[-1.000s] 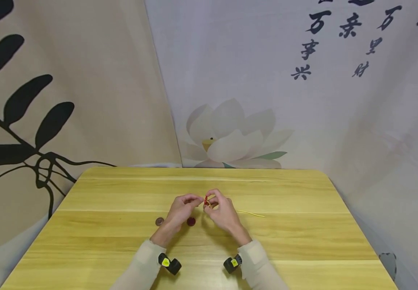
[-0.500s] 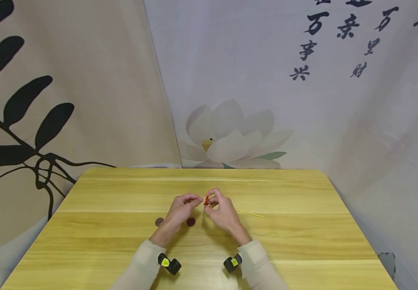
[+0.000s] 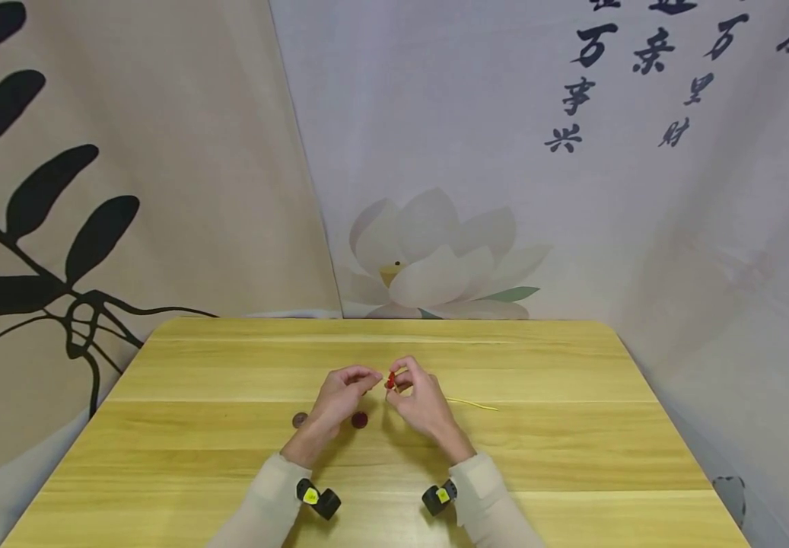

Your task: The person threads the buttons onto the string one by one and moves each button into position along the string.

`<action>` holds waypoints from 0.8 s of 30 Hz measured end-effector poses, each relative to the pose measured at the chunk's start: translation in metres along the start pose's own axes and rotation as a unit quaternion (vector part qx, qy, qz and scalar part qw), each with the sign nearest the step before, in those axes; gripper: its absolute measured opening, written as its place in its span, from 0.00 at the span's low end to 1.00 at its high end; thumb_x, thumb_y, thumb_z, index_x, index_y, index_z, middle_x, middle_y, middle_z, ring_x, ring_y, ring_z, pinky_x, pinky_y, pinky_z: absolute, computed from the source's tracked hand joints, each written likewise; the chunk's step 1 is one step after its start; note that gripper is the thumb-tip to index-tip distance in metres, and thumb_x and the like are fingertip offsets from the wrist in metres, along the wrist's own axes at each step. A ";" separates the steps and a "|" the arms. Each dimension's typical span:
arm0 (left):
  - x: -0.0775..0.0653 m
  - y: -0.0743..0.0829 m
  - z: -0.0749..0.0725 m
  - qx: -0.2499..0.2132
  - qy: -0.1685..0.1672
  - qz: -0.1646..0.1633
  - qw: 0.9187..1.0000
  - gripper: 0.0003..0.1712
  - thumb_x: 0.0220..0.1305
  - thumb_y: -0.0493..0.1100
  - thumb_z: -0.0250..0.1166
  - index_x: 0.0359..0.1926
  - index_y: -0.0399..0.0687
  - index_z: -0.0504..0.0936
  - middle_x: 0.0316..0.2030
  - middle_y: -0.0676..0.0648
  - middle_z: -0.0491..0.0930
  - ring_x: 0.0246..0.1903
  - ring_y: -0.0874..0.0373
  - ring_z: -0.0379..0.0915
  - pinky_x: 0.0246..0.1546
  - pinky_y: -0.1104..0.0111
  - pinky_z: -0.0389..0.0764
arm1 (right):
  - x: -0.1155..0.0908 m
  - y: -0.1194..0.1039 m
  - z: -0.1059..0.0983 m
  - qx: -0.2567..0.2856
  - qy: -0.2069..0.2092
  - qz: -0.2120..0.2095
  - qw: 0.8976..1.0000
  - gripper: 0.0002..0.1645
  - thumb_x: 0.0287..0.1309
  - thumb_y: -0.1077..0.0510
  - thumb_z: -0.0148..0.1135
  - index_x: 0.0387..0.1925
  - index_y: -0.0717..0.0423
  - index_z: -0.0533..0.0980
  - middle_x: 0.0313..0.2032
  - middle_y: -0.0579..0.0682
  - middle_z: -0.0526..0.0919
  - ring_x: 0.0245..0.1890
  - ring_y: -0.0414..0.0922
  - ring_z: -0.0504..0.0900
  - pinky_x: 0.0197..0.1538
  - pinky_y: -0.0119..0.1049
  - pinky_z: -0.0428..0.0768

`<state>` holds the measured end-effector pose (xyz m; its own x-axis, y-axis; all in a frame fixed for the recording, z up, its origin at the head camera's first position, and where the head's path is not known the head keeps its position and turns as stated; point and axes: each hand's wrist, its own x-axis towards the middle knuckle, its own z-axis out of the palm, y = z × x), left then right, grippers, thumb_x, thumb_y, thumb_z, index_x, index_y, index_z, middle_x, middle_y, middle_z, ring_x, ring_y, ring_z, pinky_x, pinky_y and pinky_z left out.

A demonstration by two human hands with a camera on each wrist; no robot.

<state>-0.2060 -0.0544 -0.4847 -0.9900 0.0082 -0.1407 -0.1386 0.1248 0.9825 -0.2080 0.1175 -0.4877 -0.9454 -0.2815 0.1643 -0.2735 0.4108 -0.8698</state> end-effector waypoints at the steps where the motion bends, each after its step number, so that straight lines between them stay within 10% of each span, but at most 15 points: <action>1: 0.000 0.001 0.000 0.001 0.000 0.001 1.000 0.11 0.65 0.45 0.66 0.41 0.43 0.86 0.36 0.48 0.80 0.32 0.57 0.68 0.35 0.66 0.70 | 0.000 0.000 0.000 -0.001 0.001 -0.001 1.000 0.18 0.55 0.68 0.64 0.47 0.54 0.72 0.39 0.55 0.88 0.39 0.44 0.82 0.44 0.42 0.77; 8: -0.001 0.004 -0.001 0.005 0.004 -0.007 1.000 0.10 0.65 0.46 0.66 0.41 0.45 0.87 0.37 0.48 0.79 0.34 0.56 0.67 0.37 0.65 0.69 | 0.000 -0.001 -0.003 0.002 0.001 0.009 1.000 0.18 0.55 0.68 0.65 0.46 0.53 0.72 0.40 0.55 0.88 0.38 0.44 0.82 0.37 0.35 0.75; 15: -0.001 0.004 -0.003 0.007 -0.002 0.000 1.000 0.13 0.66 0.48 0.66 0.42 0.44 0.86 0.39 0.48 0.79 0.39 0.55 0.69 0.39 0.65 0.69 | 0.001 0.004 -0.006 0.011 -0.014 0.027 0.999 0.18 0.56 0.68 0.65 0.48 0.54 0.73 0.42 0.58 0.87 0.14 0.35 0.66 0.21 0.29 0.63; 24: 0.000 0.006 -0.006 0.009 -0.010 0.000 1.000 0.12 0.66 0.49 0.66 0.42 0.45 0.86 0.39 0.48 0.79 0.38 0.55 0.69 0.38 0.65 0.69 | 0.002 0.007 -0.008 -0.006 -0.007 0.020 1.000 0.17 0.56 0.66 0.67 0.46 0.53 0.74 0.39 0.55 0.88 0.34 0.48 0.80 0.40 0.39 0.72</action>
<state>-0.2066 -0.0591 -0.4781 -0.9893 0.0287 -0.1431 -0.1376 0.1429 0.9801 -0.2132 0.1270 -0.4901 -0.9530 -0.2773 0.1223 -0.2373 0.4319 -0.8702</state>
